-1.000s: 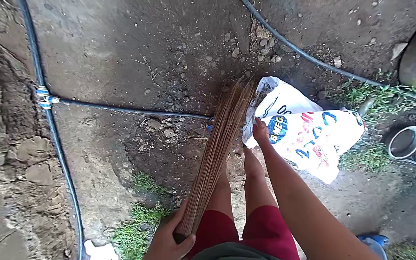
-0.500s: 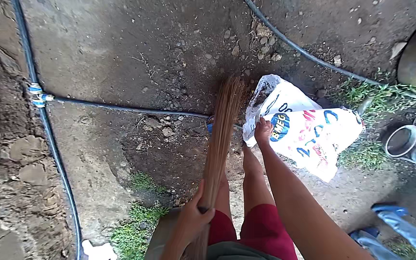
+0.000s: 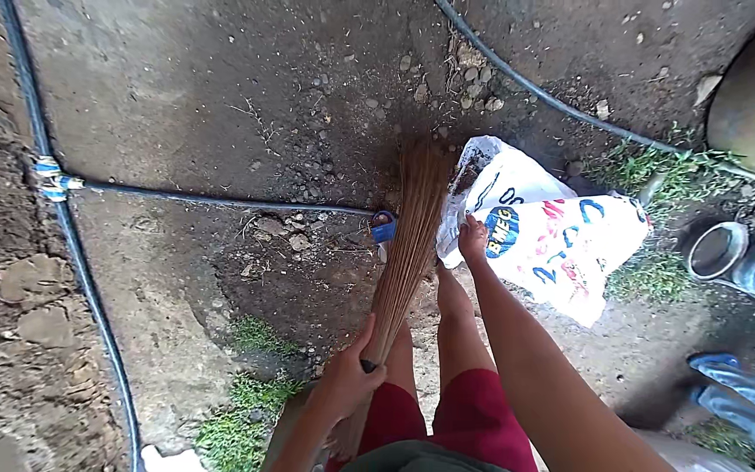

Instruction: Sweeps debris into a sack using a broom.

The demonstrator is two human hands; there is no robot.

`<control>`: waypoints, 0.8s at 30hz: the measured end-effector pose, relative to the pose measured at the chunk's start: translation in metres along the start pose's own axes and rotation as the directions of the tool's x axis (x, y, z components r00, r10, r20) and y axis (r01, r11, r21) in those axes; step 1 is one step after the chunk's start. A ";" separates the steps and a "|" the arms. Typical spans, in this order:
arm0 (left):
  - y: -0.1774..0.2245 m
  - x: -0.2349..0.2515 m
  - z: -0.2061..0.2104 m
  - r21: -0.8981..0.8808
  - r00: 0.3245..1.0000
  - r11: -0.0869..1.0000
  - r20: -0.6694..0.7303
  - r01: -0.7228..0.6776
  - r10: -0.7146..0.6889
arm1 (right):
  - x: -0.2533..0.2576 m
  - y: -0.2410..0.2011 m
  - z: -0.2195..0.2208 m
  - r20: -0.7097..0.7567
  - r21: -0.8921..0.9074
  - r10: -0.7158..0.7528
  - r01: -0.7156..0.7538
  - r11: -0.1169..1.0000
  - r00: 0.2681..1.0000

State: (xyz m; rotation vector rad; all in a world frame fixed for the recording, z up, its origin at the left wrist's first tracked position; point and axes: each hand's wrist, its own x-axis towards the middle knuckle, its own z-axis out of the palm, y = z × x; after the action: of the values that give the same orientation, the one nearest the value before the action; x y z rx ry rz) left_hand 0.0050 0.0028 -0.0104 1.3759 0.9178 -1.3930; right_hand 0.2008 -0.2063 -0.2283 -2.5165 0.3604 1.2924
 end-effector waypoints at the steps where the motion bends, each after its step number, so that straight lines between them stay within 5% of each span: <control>1: -0.010 -0.014 -0.009 -0.023 1.000 1.000 -0.009 -0.013 0.013 | 0.000 0.001 0.000 0.009 -0.006 0.001 -0.001 1.000 1.000; 7: -0.036 -0.115 -0.085 -0.082 0.958 0.992 -0.278 -0.097 0.071 | -0.002 -0.007 -0.008 0.062 -0.007 0.010 -0.010 1.000 0.998; 11: 0.014 -0.024 -0.110 -0.044 0.869 0.988 -0.483 -0.147 0.107 | -0.001 -0.012 -0.012 0.068 0.013 0.014 -0.015 1.000 0.998; 15: 0.056 0.053 -0.112 0.086 0.924 0.996 -0.382 -0.003 0.036 | 0.001 -0.007 -0.011 0.069 0.032 0.005 -0.007 0.999 0.998; 18: 0.026 -0.005 -0.118 0.115 0.952 0.993 -0.302 -0.008 0.043 | 0.004 -0.006 -0.012 0.097 0.025 0.001 -0.003 1.000 0.995; 21: 0.000 -0.093 -0.131 0.073 0.915 0.996 -0.396 -0.045 0.070 | 0.006 -0.006 -0.016 0.111 0.028 0.009 -0.012 1.000 0.994; 24: 0.007 -0.102 -0.146 0.010 0.850 0.998 -0.524 -0.065 0.060 | 0.004 -0.009 -0.018 0.114 0.041 0.016 -0.021 0.999 0.993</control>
State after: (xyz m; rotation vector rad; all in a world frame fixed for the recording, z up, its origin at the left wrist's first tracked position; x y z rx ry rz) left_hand 0.0465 0.1520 0.0780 1.8083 1.2112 -0.9669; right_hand 0.2199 -0.2050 -0.2205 -2.3979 0.3824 1.4121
